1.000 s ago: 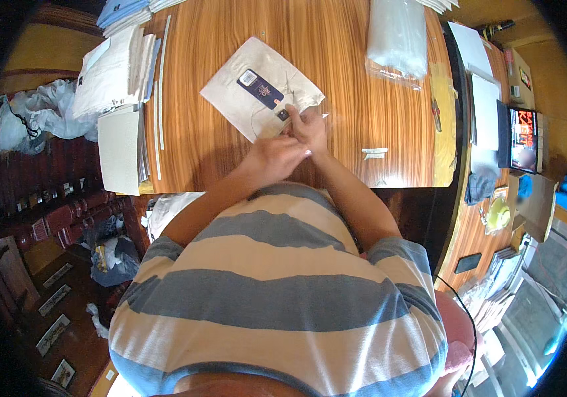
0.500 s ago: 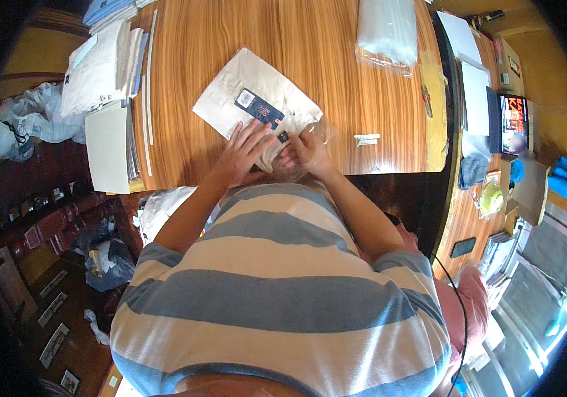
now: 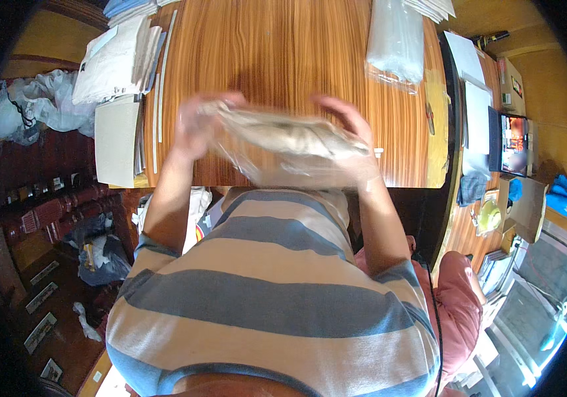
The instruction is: The person packs folded shirts into individual plastic bags, seals them with tape, labels them using a pen, and organizes them on a table.
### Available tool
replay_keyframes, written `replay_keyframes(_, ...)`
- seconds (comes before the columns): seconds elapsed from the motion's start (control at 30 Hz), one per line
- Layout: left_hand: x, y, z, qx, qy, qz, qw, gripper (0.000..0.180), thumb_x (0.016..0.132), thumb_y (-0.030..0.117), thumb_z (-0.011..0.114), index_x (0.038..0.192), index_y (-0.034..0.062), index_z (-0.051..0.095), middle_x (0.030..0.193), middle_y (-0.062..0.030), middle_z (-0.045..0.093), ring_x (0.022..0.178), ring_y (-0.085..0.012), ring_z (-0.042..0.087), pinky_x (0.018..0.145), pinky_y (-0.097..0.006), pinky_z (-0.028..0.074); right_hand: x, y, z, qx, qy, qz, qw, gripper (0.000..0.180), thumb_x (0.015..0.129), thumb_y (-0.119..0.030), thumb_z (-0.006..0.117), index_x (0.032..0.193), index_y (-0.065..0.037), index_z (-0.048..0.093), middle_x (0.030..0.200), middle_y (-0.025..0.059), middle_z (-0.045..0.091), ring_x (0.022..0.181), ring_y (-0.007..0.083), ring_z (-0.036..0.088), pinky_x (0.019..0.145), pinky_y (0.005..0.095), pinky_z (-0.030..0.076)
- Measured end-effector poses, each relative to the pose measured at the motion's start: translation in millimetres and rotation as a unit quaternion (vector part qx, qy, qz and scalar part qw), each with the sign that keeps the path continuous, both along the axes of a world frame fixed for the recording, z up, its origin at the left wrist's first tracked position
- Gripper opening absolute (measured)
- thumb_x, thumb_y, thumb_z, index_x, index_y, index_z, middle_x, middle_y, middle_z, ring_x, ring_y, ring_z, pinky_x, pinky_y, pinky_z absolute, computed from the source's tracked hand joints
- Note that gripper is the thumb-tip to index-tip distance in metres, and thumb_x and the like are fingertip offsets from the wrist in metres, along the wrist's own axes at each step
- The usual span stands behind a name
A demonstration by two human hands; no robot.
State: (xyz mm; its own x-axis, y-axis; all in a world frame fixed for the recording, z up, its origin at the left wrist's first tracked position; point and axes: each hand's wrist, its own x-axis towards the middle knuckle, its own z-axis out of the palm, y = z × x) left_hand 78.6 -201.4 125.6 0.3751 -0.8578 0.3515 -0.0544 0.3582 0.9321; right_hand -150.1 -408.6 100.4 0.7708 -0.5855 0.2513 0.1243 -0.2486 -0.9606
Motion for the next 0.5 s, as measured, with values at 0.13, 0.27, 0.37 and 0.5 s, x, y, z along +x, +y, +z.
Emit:
replay_keyframes(0.13, 41, -24, -8, -0.022, 0.257, 0.233, 0.938, 0.060, 0.114, 0.048, 0.039, 0.137, -0.0032, 0.061, 0.134, -0.0196, 0.069, 0.123, -0.0297, 0.067, 0.106, -0.047, 0.053, 60, -2, -11, 0.122, 0.149, 0.006, 0.981, 0.019, 0.096, -0.022, 0.081, 0.095, -0.003, 0.079, 0.080, -0.0023, 0.073, 0.071, 0.0076, 0.065, 0.063, 0.0270, 0.053)
replay_keyframes(0.27, 24, -22, -55, 0.159, 0.010, 0.440, 0.884, 0.050, 0.112, 0.038, 0.050, 0.140, -0.0018, 0.059, 0.135, -0.0195, 0.068, 0.129, -0.0314, 0.063, 0.114, -0.048, 0.045, 68, 34, -86, 0.379, 0.051, -0.140, 0.913, 0.037, 0.101, -0.031, 0.074, 0.118, 0.001, 0.073, 0.096, 0.0068, 0.075, 0.086, 0.0137, 0.068, 0.072, 0.0303, 0.054)
replay_keyframes(0.37, -21, -27, -100, 0.302, -0.293, 0.293, 0.859, 0.053, 0.102, 0.037, 0.064, 0.145, 0.0058, 0.058, 0.149, -0.0231, 0.056, 0.143, -0.0406, 0.048, 0.122, -0.055, 0.032, 30, 74, -108, 0.562, 0.237, 0.056, 0.791, 0.041, 0.104, -0.030, 0.069, 0.125, 0.005, 0.067, 0.107, 0.0133, 0.076, 0.104, 0.0204, 0.071, 0.088, 0.0339, 0.057)
replay_keyframes(0.5, -71, -56, -142, 0.352, -0.478, 0.251, 0.765, 0.062, 0.097, 0.044, 0.065, 0.151, 0.0172, 0.056, 0.169, -0.0194, 0.031, 0.158, -0.0477, 0.019, 0.128, -0.064, 0.010, 0, 76, -90, 0.413, 0.277, 0.288, 0.818, 0.034, 0.105, -0.026, 0.066, 0.121, 0.003, 0.068, 0.106, 0.0141, 0.077, 0.107, 0.0240, 0.072, 0.093, 0.0373, 0.058)
